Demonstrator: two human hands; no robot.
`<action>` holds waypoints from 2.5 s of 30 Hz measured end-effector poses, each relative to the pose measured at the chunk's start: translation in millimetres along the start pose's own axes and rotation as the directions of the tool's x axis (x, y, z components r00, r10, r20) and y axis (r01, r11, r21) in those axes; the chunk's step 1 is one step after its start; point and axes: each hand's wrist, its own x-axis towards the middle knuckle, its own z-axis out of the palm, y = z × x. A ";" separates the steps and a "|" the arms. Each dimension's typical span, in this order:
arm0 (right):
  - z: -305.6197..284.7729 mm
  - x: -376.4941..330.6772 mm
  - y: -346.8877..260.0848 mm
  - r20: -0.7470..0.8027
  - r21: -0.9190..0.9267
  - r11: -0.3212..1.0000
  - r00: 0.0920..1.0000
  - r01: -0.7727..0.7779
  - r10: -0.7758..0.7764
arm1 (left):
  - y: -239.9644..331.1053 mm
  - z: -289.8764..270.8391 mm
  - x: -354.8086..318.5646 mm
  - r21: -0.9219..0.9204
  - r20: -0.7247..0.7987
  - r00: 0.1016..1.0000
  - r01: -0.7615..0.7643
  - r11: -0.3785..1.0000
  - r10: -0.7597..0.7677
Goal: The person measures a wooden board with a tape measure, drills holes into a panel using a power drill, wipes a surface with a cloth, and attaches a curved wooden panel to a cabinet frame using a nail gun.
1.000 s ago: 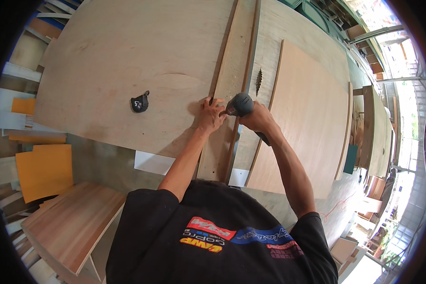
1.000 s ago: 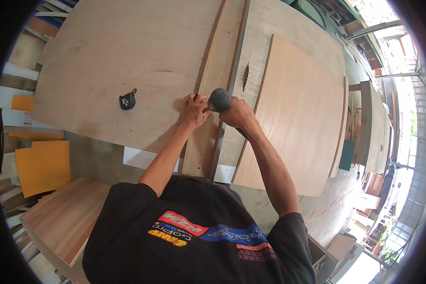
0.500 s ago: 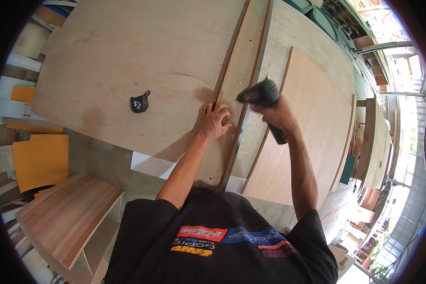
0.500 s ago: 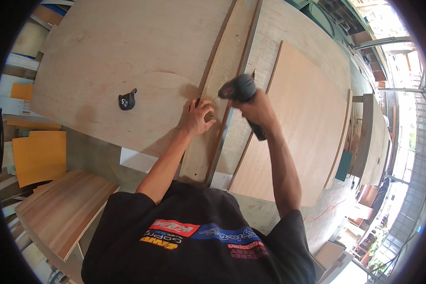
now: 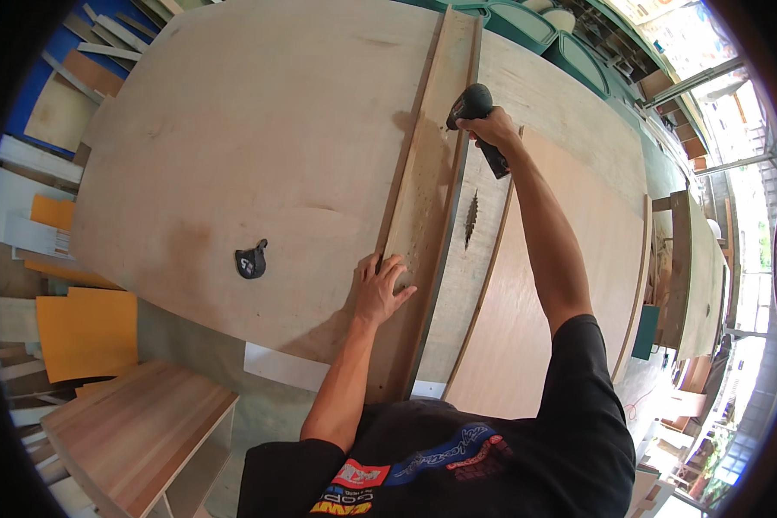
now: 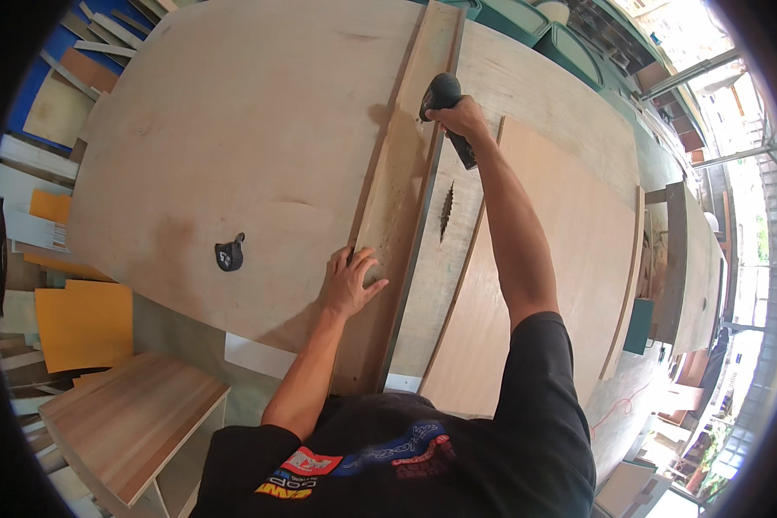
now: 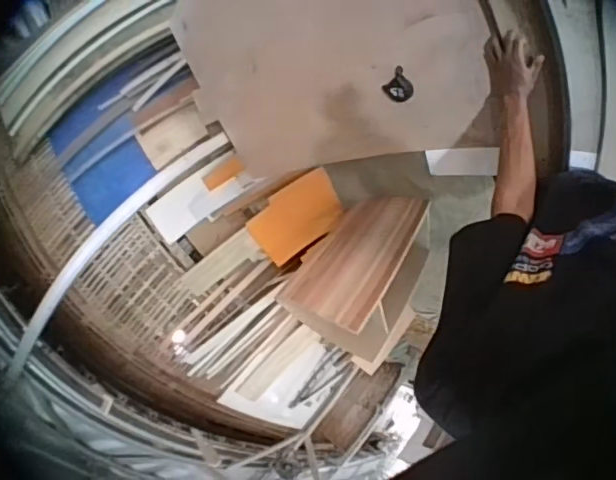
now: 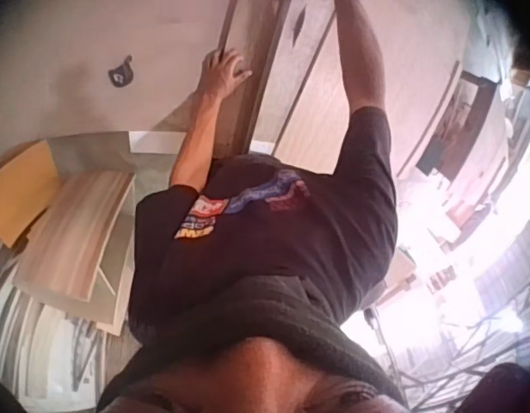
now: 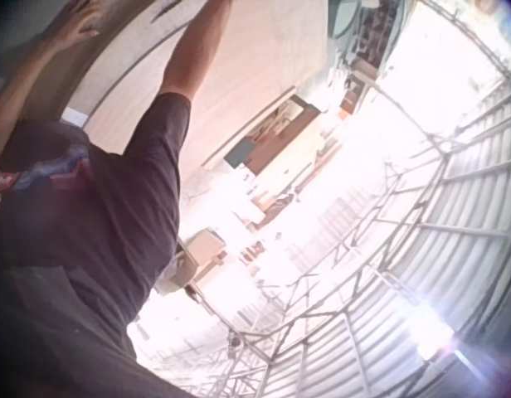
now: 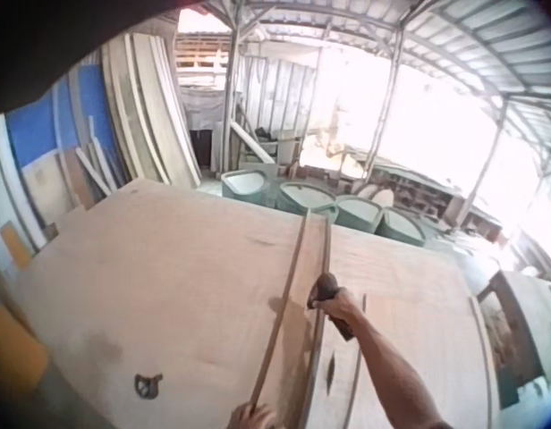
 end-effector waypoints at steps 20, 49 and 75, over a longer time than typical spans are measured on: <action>-1.9 41.6 -8.5 0.077 -0.027 1.000 0.997 -0.008 0.010 | 3.6 -3.8 2.7 0.028 0.009 1.000 0.001 1.000 -0.002; -9.0 63.4 -11.1 0.163 -0.128 0.991 0.985 -0.033 0.054 | 10.1 -10.6 6.2 0.050 0.001 1.000 -0.021 0.999 0.021; 46.4 -473.3 360.6 -0.649 -0.045 0.842 0.656 -0.537 0.384 | 8.6 -4.2 1.9 0.056 0.024 1.000 -0.013 0.998 0.011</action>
